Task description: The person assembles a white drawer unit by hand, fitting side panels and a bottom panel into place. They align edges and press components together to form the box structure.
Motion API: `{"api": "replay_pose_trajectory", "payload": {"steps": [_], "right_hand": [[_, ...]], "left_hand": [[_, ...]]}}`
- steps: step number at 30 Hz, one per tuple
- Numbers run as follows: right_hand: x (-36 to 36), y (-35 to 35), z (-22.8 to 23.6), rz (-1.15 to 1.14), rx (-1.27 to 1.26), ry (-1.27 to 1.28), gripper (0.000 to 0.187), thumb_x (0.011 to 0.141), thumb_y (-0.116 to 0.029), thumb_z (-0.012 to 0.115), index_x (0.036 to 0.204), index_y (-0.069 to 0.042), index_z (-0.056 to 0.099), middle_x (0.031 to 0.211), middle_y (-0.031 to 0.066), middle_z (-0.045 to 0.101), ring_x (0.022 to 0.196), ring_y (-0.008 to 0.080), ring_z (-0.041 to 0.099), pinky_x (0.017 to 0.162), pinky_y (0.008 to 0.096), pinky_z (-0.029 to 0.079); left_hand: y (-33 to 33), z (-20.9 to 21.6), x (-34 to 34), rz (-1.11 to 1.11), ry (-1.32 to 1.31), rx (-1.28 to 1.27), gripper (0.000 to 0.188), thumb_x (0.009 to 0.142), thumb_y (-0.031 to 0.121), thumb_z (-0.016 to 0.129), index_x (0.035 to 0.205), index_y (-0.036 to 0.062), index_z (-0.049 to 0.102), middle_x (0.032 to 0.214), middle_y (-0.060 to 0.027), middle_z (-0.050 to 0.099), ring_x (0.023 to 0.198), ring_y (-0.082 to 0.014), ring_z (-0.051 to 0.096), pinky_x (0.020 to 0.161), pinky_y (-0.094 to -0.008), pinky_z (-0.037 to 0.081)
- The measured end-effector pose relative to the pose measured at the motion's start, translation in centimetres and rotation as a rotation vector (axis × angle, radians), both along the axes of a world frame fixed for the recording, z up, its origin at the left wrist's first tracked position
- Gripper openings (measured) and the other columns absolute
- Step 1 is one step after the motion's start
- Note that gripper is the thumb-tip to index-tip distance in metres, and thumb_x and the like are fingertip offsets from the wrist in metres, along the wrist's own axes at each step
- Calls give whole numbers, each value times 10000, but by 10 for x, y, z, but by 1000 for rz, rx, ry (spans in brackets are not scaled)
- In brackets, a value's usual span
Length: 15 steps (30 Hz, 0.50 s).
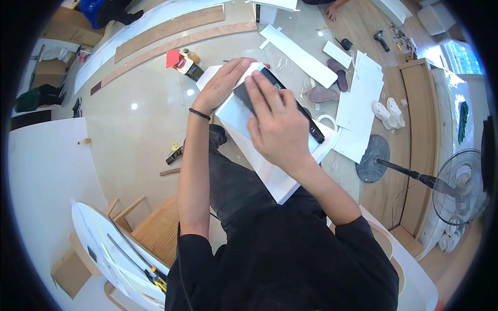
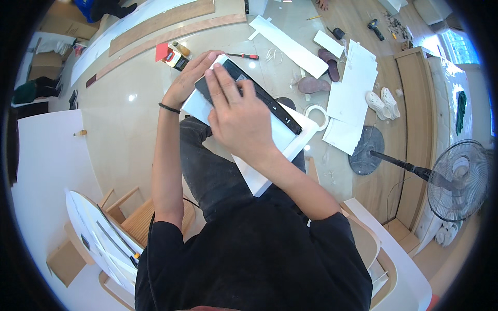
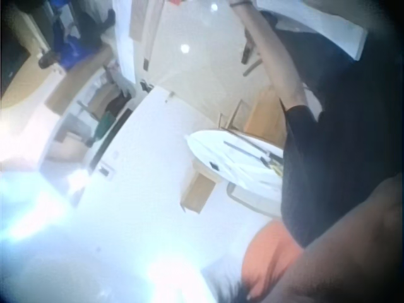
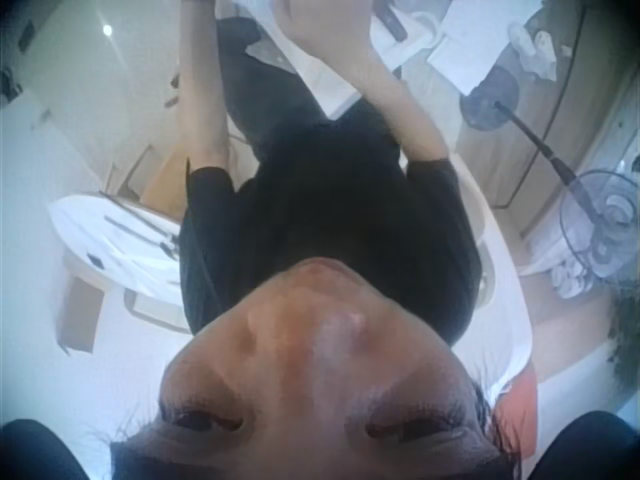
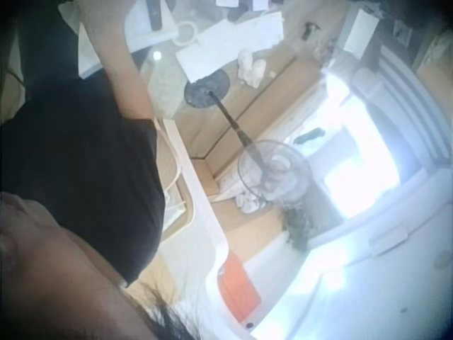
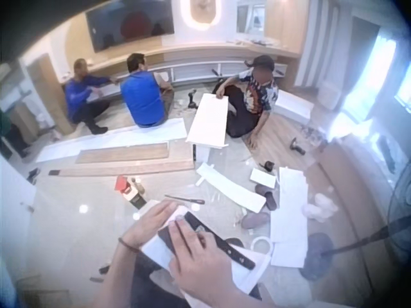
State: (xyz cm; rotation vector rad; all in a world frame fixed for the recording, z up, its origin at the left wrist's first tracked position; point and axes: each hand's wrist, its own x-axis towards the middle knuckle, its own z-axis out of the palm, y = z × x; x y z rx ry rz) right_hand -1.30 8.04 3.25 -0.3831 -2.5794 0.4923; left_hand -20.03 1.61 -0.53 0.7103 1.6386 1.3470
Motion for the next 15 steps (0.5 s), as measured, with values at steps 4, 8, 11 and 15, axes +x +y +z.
{"api": "replay_pose_trajectory", "payload": {"steps": [4,8,11,15], "right_hand": [[-10,-6,1,3,195,-133,732,745,-121,639,1463,-56,510,1540,30,461,860,281,580,696,314,577],[-22,2,13,-87,209,-325,765,751,-144,639,1492,-49,472,1560,45,447,752,269,565,576,326,560],[-27,-1,29,-78,180,-380,755,773,-150,625,1499,-32,451,1558,58,452,715,257,560,531,339,552],[-27,-2,37,-40,162,-408,741,788,-157,621,1493,-12,444,1577,74,426,738,254,577,527,350,561]], "left_hand": [[-2,-3,0,5,14,30,509,1052,443,487,1308,24,623,1247,-113,643,1167,-200,581,1013,-305,443],[-2,-10,2,68,-158,34,473,1046,386,503,1315,15,616,1293,-117,624,1199,-205,574,1043,-306,427],[-2,-11,-3,4,-82,85,430,1039,323,517,1332,23,611,1302,-121,630,1218,-199,572,1056,-308,424],[-3,-12,-11,-117,94,198,382,1061,270,497,1325,30,631,1278,-119,646,1220,-198,565,1074,-320,414]]}}
